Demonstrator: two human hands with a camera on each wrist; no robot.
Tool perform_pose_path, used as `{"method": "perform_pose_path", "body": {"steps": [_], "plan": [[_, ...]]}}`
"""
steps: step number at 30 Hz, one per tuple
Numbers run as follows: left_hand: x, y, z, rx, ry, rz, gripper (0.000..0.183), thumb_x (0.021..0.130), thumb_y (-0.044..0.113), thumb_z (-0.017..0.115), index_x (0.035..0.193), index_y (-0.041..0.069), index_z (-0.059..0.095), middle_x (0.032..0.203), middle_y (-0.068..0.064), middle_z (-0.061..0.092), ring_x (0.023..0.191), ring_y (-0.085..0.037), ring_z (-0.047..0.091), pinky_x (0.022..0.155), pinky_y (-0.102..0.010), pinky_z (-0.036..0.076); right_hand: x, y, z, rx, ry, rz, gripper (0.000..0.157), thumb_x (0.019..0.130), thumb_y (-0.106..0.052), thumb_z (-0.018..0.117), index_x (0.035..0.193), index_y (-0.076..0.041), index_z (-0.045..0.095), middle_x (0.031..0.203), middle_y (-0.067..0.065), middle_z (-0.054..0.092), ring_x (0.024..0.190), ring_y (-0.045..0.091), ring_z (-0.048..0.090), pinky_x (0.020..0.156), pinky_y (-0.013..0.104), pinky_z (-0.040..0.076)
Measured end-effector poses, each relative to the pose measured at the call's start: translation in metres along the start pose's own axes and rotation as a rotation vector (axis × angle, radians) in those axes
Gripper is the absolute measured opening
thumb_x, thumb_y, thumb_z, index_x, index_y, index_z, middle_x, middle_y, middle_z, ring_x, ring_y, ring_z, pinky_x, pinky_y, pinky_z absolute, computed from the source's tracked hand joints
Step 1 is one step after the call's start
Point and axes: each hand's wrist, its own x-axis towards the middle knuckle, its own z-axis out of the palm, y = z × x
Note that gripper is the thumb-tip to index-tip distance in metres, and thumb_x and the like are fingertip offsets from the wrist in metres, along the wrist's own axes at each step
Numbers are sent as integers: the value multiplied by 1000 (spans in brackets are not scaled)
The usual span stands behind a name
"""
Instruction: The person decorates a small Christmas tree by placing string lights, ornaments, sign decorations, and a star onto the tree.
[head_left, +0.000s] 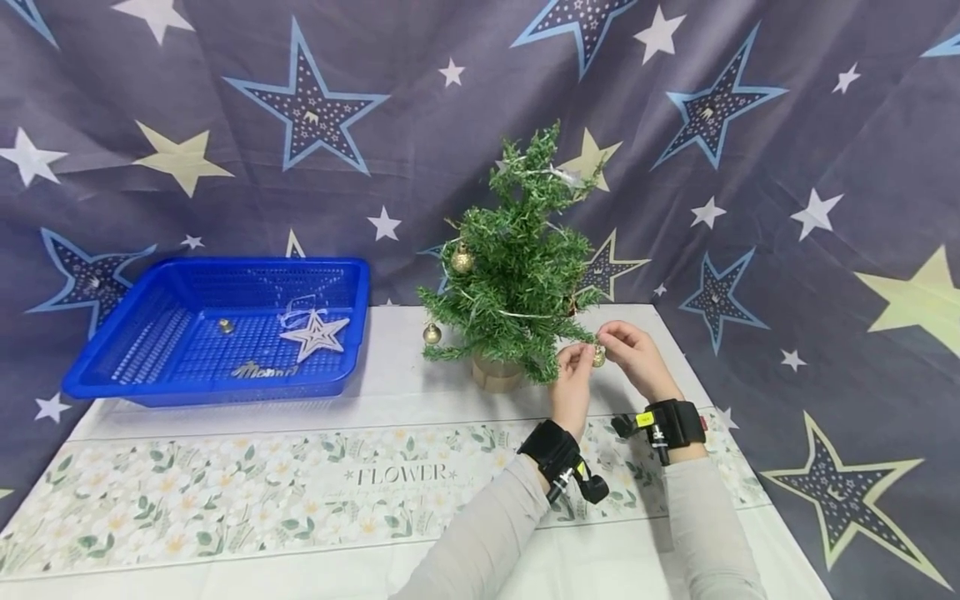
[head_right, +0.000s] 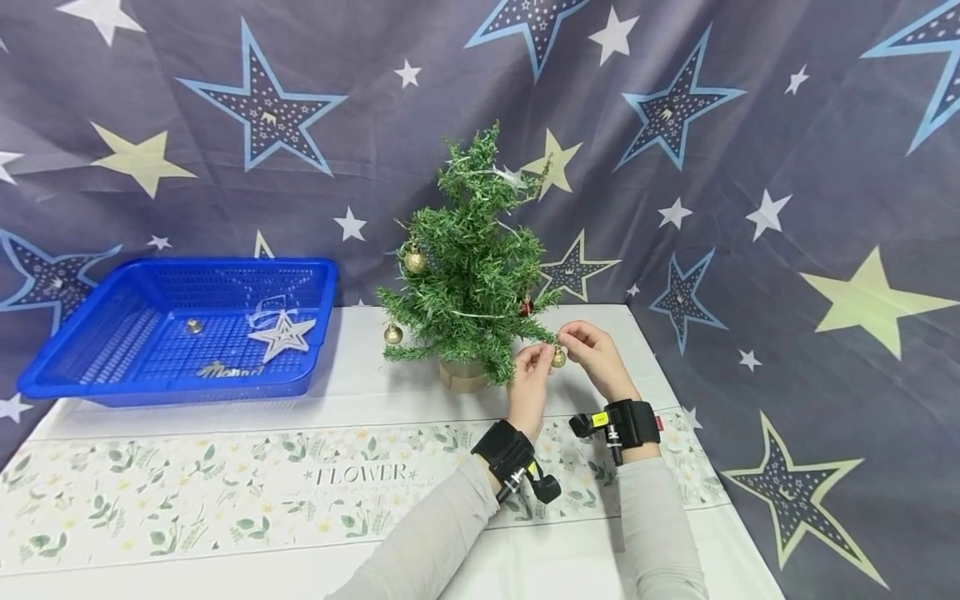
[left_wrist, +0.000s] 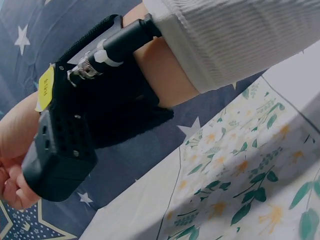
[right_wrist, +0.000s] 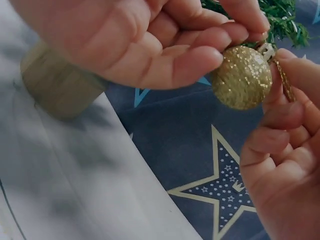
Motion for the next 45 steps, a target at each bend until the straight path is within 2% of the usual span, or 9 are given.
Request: {"method": "perform_pose_path", "body": {"steps": [7,14,21,26,29,33,36,40,45], "plan": [[4,-2,0,-22,2,17,23,98,28,57,108,8,61,95,7,56,89,-5,54,93,-40,47,11,24,-3,164,-20,-1,19,101,-9,48,96,-20,63,81,-12,58,69,2,47,65,16,43],[6,-12,-5,63,-6,30,25,99,29,55,109,8,61,100,-4,60,91,-12,56,82,-23,43,8,33,2,220,-3,18,27,102,-2,41,95,-18,62,83,-12,58,68,1,49,67,16,46],[8,-15,-10,96,-33,27,24,101,34,50,112,13,56,100,5,53,95,-10,53,85,-23,42,7,36,19,277,56,16,29,103,-4,38,96,-19,61,71,-13,53,52,1,37,50,17,30],[10,-16,-11,36,-28,77,24,100,26,53,111,5,56,101,-1,56,91,-9,51,85,-27,44,8,39,25,343,115,43,27,103,-8,41,94,-22,63,71,-14,56,52,-1,40,47,14,31],[8,-15,-11,78,0,100,22,99,21,56,108,1,59,101,-12,61,88,-12,55,78,-21,44,5,38,25,306,112,41,24,103,-9,43,95,-21,62,71,-14,54,53,-1,41,49,13,35],[3,-6,-13,141,7,128,21,98,15,57,108,-2,61,101,-22,63,83,-13,56,72,-16,43,0,36,24,176,98,16,24,102,-5,44,98,-20,62,77,-13,57,65,-2,51,63,13,47],[-1,3,-16,126,-15,138,21,98,12,55,109,-5,59,99,-24,61,82,-20,55,73,-17,42,-2,31,25,73,99,-20,20,100,-4,48,99,-19,62,82,-12,60,74,0,55,70,16,49],[-2,4,-20,58,-16,99,21,98,13,56,109,-5,60,98,-16,62,89,-30,58,75,-18,43,-6,22,26,-58,137,-61,13,98,-5,53,99,-15,62,81,-13,62,69,1,53,65,16,46],[3,-11,-23,11,24,90,20,94,15,62,107,-1,65,105,-15,67,89,-9,58,78,-18,46,-12,16,26,-110,176,-96,9,96,-3,55,101,-7,62,81,-17,63,66,2,52,63,15,44]]}}
